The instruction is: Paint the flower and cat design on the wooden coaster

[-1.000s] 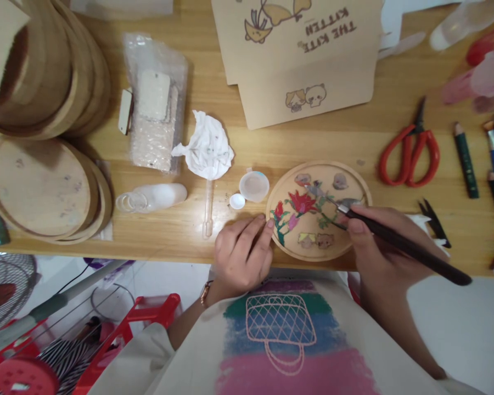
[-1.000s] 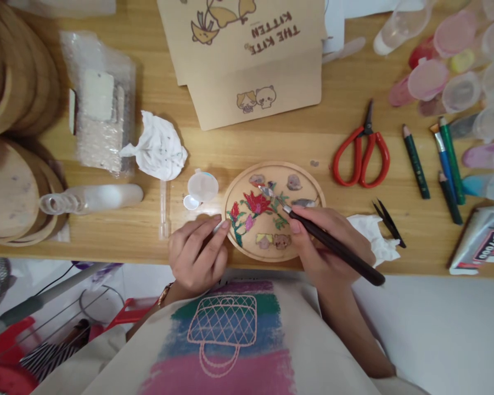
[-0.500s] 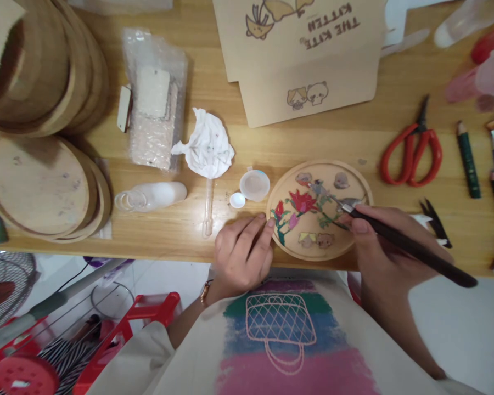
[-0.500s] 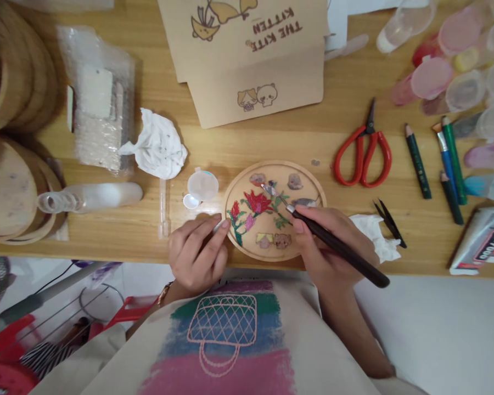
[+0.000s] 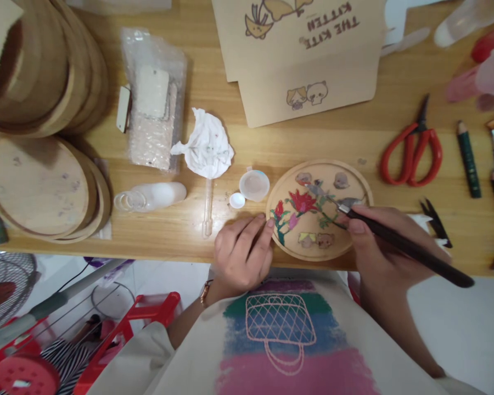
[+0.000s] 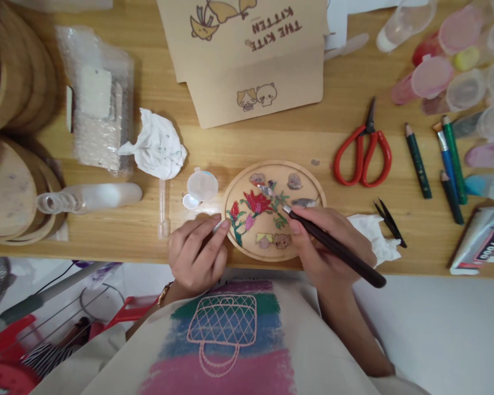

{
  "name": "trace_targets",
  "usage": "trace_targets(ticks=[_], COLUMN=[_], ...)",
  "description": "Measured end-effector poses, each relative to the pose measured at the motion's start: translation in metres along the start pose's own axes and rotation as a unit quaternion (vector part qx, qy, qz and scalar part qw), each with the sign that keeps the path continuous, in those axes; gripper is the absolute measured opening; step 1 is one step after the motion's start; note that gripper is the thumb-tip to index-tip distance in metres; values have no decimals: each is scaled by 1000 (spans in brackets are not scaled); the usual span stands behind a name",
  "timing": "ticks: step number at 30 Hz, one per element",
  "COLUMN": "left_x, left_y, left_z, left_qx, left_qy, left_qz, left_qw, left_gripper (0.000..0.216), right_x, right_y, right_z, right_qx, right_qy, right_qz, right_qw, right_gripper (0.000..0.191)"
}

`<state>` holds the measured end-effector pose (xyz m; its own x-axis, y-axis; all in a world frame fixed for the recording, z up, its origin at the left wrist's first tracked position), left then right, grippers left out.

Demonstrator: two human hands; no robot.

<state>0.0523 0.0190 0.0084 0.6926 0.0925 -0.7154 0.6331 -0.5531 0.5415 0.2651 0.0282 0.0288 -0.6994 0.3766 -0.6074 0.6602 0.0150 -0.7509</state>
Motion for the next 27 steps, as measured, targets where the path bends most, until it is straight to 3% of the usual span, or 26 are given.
trace_targets(ticks=[5, 13, 27], left_x=[0, 0, 0], left_y=[1, 1, 1], left_z=[-1, -2, -1], left_qx=[1, 3, 0], left_qy=[0, 1, -2], left_qz=[2, 10, 2], left_qw=[1000, 1000, 1000], left_gripper=[35, 34, 38], right_x=[1, 0, 0], right_y=[1, 0, 0], right_z=[0, -2, -4], right_qx=[16, -17, -15], right_qy=[5, 5, 4], right_qz=[5, 3, 13], right_qw=[1000, 1000, 1000], right_gripper=[29, 39, 36])
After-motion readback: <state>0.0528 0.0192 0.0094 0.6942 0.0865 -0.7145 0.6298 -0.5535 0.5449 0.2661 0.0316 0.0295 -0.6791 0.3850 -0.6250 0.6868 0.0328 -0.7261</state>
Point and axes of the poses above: each hand's wrist, its own z-axis away from the middle knuckle, its own x-axis out of the palm, y = z × x, the point moved 2 cm from there along -z, towards the middle knuckle, and after that the axes turned 10 degrees about z, right-handed, at the moved point
